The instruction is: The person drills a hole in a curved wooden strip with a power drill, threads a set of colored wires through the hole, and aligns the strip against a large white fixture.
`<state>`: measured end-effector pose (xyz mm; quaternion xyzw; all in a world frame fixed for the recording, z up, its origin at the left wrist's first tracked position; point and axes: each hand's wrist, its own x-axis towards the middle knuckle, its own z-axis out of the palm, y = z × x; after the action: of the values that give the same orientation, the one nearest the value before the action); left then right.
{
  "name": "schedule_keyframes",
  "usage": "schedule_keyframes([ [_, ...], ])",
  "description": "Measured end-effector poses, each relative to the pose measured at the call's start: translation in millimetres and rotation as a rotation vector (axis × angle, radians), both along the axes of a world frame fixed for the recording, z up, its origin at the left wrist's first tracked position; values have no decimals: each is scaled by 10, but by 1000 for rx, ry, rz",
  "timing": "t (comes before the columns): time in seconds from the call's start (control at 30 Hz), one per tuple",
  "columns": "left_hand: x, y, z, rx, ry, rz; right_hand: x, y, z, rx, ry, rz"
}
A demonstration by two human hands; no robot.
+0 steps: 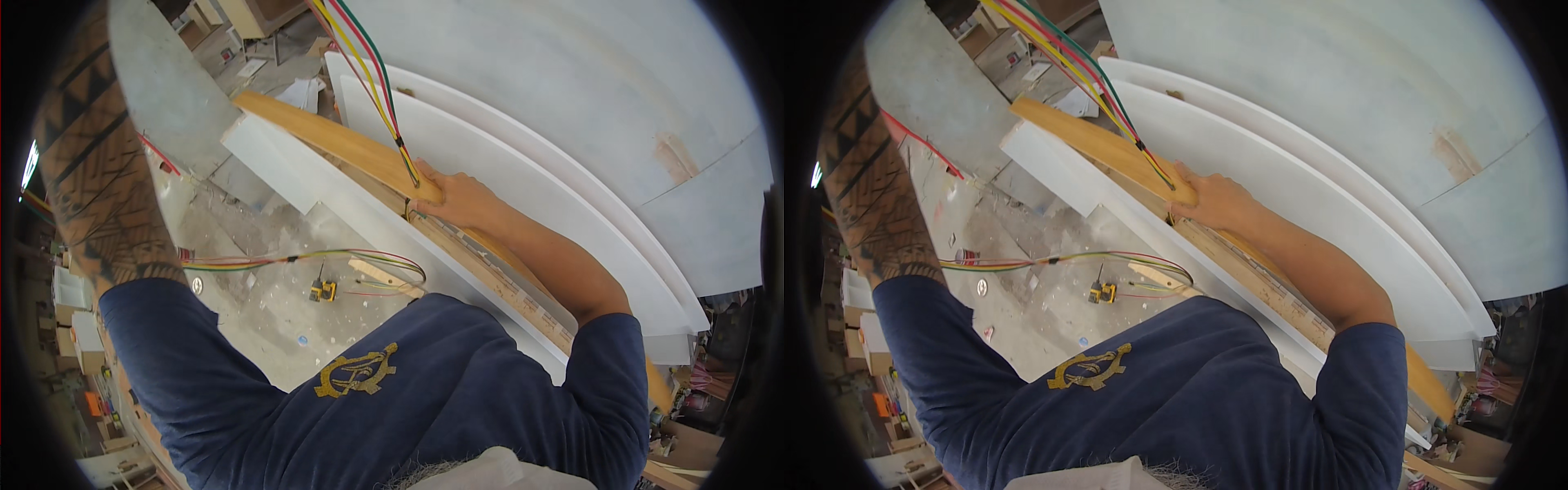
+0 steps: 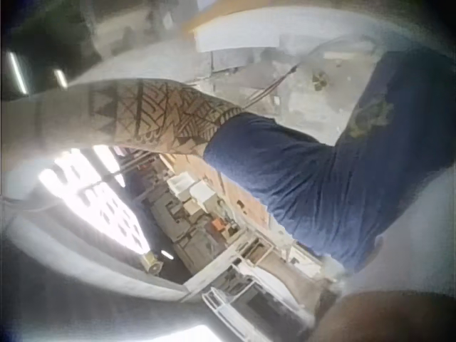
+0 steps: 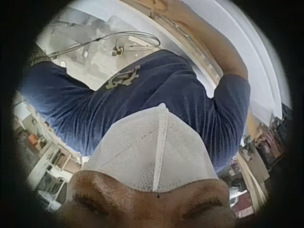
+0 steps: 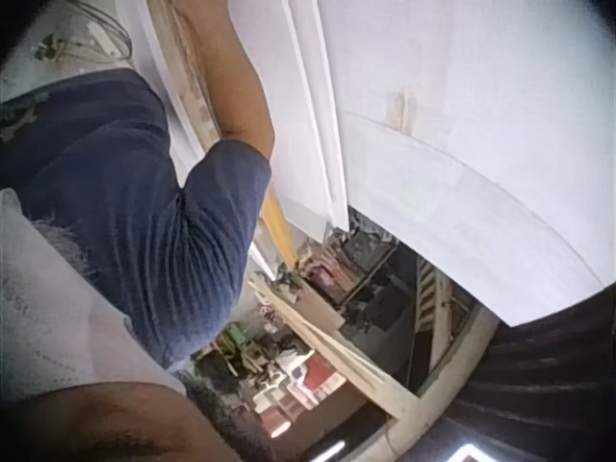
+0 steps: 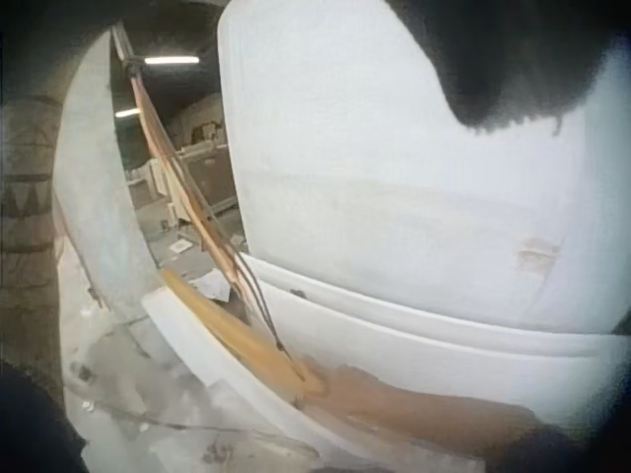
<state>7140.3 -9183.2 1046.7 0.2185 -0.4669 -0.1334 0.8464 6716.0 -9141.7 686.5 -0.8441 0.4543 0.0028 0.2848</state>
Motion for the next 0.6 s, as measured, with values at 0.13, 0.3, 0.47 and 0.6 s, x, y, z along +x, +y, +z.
schedule_keyframes([
  [0.13, 668, 162, -231, 126, 27, 78, 75, -13, -461, -2, -110, -26],
  [0.3, 1198, 378, -401, 234, 44, 149, 188, -30, -522, 19, -106, -67],
  [0.47, 1482, 487, -451, 287, 54, 174, 256, 56, -788, -10, -113, -67],
  [0.6, 1573, 452, -470, 308, 38, 176, 216, 67, -809, 24, -104, -113],
])
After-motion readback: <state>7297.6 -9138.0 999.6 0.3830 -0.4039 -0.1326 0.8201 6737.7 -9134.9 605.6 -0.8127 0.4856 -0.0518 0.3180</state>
